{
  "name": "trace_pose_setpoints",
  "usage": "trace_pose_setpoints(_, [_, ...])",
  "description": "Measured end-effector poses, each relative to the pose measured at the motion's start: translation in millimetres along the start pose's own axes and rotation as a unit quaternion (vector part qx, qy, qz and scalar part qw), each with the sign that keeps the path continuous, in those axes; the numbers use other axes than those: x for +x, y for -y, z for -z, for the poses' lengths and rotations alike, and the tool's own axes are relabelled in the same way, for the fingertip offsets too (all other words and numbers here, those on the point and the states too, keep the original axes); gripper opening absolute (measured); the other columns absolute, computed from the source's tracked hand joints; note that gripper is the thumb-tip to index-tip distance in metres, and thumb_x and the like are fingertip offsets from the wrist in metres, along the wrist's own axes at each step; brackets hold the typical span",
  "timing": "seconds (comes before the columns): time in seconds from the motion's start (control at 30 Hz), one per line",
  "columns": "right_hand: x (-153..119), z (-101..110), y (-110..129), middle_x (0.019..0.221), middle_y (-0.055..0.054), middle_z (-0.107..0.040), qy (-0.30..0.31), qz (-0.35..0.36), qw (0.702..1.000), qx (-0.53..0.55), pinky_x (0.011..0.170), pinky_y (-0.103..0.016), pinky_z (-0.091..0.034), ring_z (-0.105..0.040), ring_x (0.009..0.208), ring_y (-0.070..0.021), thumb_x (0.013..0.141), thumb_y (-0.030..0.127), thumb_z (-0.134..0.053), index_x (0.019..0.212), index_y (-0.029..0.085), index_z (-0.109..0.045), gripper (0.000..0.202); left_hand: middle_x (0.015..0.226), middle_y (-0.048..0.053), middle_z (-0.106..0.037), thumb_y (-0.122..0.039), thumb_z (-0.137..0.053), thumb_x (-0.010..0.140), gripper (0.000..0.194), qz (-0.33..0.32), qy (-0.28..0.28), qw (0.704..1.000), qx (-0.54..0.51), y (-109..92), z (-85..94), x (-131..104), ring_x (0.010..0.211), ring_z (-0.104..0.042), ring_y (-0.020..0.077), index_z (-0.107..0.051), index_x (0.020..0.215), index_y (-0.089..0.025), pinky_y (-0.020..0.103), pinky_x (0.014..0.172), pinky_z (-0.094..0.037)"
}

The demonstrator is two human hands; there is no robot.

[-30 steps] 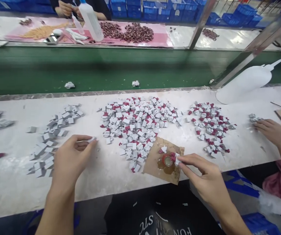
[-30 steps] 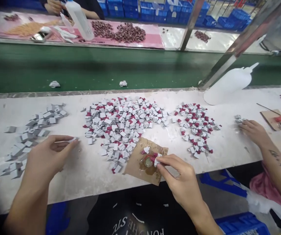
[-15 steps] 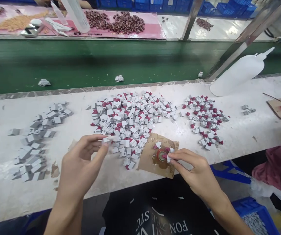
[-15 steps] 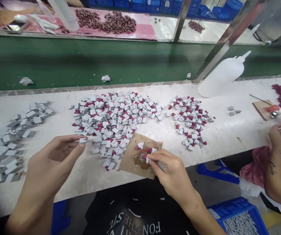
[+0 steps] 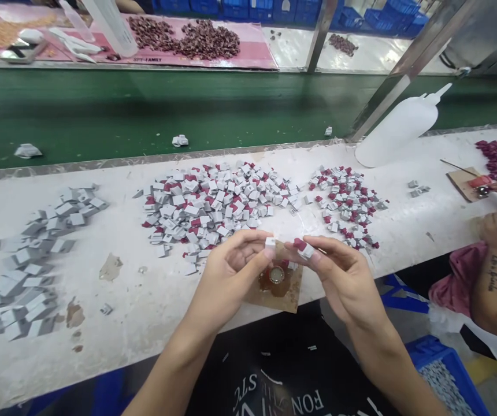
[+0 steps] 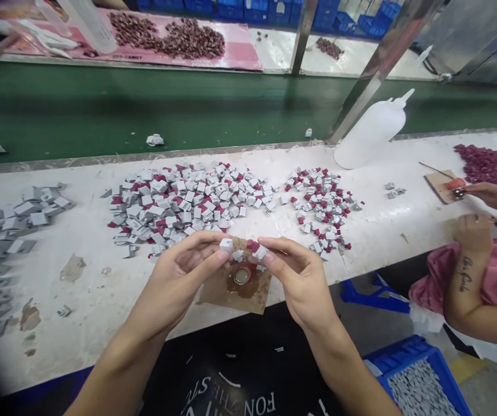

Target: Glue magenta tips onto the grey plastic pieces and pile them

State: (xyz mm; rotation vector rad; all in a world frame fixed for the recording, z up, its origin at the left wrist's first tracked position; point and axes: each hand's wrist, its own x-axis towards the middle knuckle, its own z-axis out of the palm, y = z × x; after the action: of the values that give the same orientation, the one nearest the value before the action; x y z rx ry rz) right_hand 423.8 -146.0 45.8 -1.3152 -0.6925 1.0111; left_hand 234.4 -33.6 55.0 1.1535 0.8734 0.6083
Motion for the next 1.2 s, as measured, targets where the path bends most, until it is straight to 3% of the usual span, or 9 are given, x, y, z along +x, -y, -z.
trace_pose_setpoints(0.1, [8.0,-2.9,-3.0,0.117,-0.004,-0.093,0.002,-0.016,0.999,0.045,0.109,-0.062,-0.073,-0.089,0.114,-0.0338,0.094,0.054,-0.098,0.112,0.038,-0.094,0.024,0.095,0.005,-0.084,-0.043,-0.089,0.098,0.027,0.005,0.025,0.999,-0.036,-1.3,-12.4,6.7,0.088,-0.082,0.0229,-0.081,0.116,-0.026,0.034,0.078,-0.07])
trace_pose_setpoints(0.4, [12.8,-4.3,-6.6,0.115,-0.004,-0.093,-0.022,-0.006,0.999,0.033,0.105,-0.052,-0.074,-0.089,0.111,-0.031,0.091,0.051,-0.1,0.107,0.036,-0.096,0.023,0.103,0.004,-0.086,-0.036,-0.089,0.099,0.018,-0.021,0.035,0.998,-0.042,2.0,-19.7,13.9,0.096,-0.084,0.0215,-0.082,0.112,-0.026,0.032,0.085,-0.07])
trace_pose_setpoints(0.57, [17.0,-4.2,-2.0,0.104,-0.004,-0.091,0.028,0.018,0.999,-0.024,0.09,-0.038,-0.074,-0.088,0.098,-0.0249,0.097,0.039,-0.095,0.109,0.035,-0.096,0.013,0.105,0.005,-0.084,-0.039,-0.087,0.1,0.015,-0.047,0.048,0.997,0.025,-0.7,-13.1,11.9,0.095,-0.082,0.0225,-0.085,0.109,-0.028,0.033,0.086,-0.071])
trace_pose_setpoints(0.73, [44.2,-5.6,12.2,0.11,-0.005,-0.092,0.089,0.006,0.996,-0.008,0.094,-0.042,-0.075,-0.089,0.103,-0.026,0.095,0.042,-0.097,0.111,0.035,-0.096,0.017,0.106,0.006,-0.082,-0.04,-0.084,0.1,0.018,-0.069,0.051,0.992,0.09,-24.0,-3.8,26.1,0.099,-0.082,0.0256,-0.082,0.11,-0.026,0.037,0.086,-0.071])
trace_pose_setpoints(0.8, [74.3,-5.3,20.7,0.115,-0.006,-0.091,0.133,0.004,0.99,-0.037,0.098,-0.047,-0.074,-0.089,0.103,-0.0264,0.094,0.047,-0.097,0.118,0.034,-0.094,0.027,0.111,0.008,-0.082,-0.039,-0.083,0.101,0.021,-0.068,0.05,0.985,0.147,-40.7,1.0,49.2,0.096,-0.081,0.0256,-0.081,0.116,-0.025,0.038,0.084,-0.07])
trace_pose_setpoints(0.87, [119.4,-4.4,29.5,0.124,-0.007,-0.089,0.115,0.017,0.984,-0.137,0.098,-0.048,-0.074,-0.087,0.099,-0.0249,0.1,0.049,-0.091,0.134,0.033,-0.09,0.038,0.116,0.009,-0.082,-0.03,-0.083,0.099,0.02,-0.062,0.022,0.976,0.206,-58.3,5.8,86.0,0.095,-0.079,0.0241,-0.083,0.118,-0.023,0.039,0.086,-0.068])
trace_pose_setpoints(0.97, [206.8,-2.2,38.6,0.142,-0.01,-0.083,-0.075,0.047,0.921,-0.378,0.099,-0.044,-0.07,-0.084,0.105,-0.0242,0.112,0.035,-0.072,0.152,0.029,-0.078,0.041,0.112,0.01,-0.082,-0.009,-0.083,0.094,0.017,-0.03,-0.102,0.964,0.245,-79.2,12.9,160.0,0.1,-0.077,0.0225,-0.084,0.107,-0.019,0.037,0.095,-0.065])
trace_pose_setpoints(1.03, [264.3,-0.4,39.4,0.152,-0.017,-0.076,-0.159,0.044,0.88,-0.446,0.115,-0.047,-0.06,-0.077,0.13,-0.0303,0.111,0.021,-0.067,0.153,0.019,-0.075,0.043,0.106,0.012,-0.081,-0.003,-0.081,0.094,0.017,-0.003,-0.168,0.956,0.242,-86.6,17.6,211.0,0.1,-0.077,0.0229,-0.082,0.105,-0.016,0.037,0.095,-0.065])
trace_pose_setpoints(1.2, [347.3,0.3,23.7,0.149,-0.017,-0.074,-0.197,0.002,0.843,-0.5,0.125,-0.062,-0.051,-0.064,0.147,-0.0386,0.106,0.032,-0.081,0.135,0.016,-0.077,0.033,0.136,0.013,-0.076,-0.037,-0.079,0.109,0.037,0.061,-0.209,0.95,0.224,-85.4,22.8,297.3,0.116,-0.077,0.0264,-0.073,0.139,-0.016,0.046,0.099,-0.069])
